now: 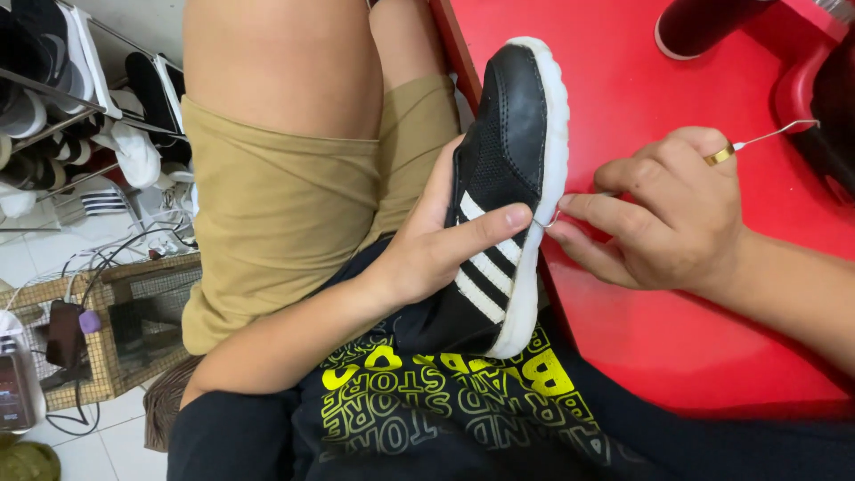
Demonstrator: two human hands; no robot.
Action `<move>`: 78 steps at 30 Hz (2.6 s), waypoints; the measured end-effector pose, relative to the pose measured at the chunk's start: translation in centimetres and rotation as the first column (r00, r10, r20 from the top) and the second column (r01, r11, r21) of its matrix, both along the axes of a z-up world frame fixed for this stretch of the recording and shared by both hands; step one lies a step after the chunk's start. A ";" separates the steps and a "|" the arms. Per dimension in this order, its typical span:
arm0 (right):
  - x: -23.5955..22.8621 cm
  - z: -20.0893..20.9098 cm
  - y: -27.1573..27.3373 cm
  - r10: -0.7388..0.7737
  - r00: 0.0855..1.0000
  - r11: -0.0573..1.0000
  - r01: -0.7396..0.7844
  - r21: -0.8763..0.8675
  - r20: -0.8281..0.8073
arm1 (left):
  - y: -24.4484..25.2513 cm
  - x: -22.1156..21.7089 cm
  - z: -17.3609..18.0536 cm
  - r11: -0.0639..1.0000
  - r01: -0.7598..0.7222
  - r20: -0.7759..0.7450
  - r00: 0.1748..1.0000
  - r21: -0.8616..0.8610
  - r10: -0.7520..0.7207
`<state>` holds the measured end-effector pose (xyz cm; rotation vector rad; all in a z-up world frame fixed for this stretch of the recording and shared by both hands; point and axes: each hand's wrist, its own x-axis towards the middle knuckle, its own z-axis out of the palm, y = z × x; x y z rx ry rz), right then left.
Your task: The person sits on the floor and uses a curved needle and white thread to sew the sole of a black and white sneaker. They repeatedly push the needle through the shoe's edge and pull the thread to secure the sole.
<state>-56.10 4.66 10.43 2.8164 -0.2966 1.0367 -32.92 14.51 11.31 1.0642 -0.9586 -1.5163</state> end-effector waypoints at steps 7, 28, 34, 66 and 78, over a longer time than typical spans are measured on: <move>-0.2 -0.4 -0.3 -0.003 1.000 1.000 0.003 -0.027 -0.001 | 0.0 0.3 -0.8 0.999 0.007 0.024 1.000 -0.053 -0.006; -0.3 -0.3 -0.5 -0.027 0.999 0.999 0.028 -0.030 0.026 | 0.4 0.0 0.0 1.000 -0.003 0.162 0.987 0.007 0.002; -0.3 -0.3 -0.6 -0.033 0.999 0.998 0.033 -0.044 0.017 | 0.4 -0.1 -0.3 1.000 -0.003 0.129 0.992 -0.026 0.006; -1.2 0.7 -0.2 -0.008 0.999 1.000 0.009 0.024 -0.050 | 0.3 0.5 -0.1 0.991 0.062 0.175 0.984 -0.116 -0.042; -2.5 5.6 1.2 0.013 0.909 0.993 0.035 0.109 -0.417 | 0.6 0.0 1.6 0.995 0.018 0.376 0.926 -0.101 0.021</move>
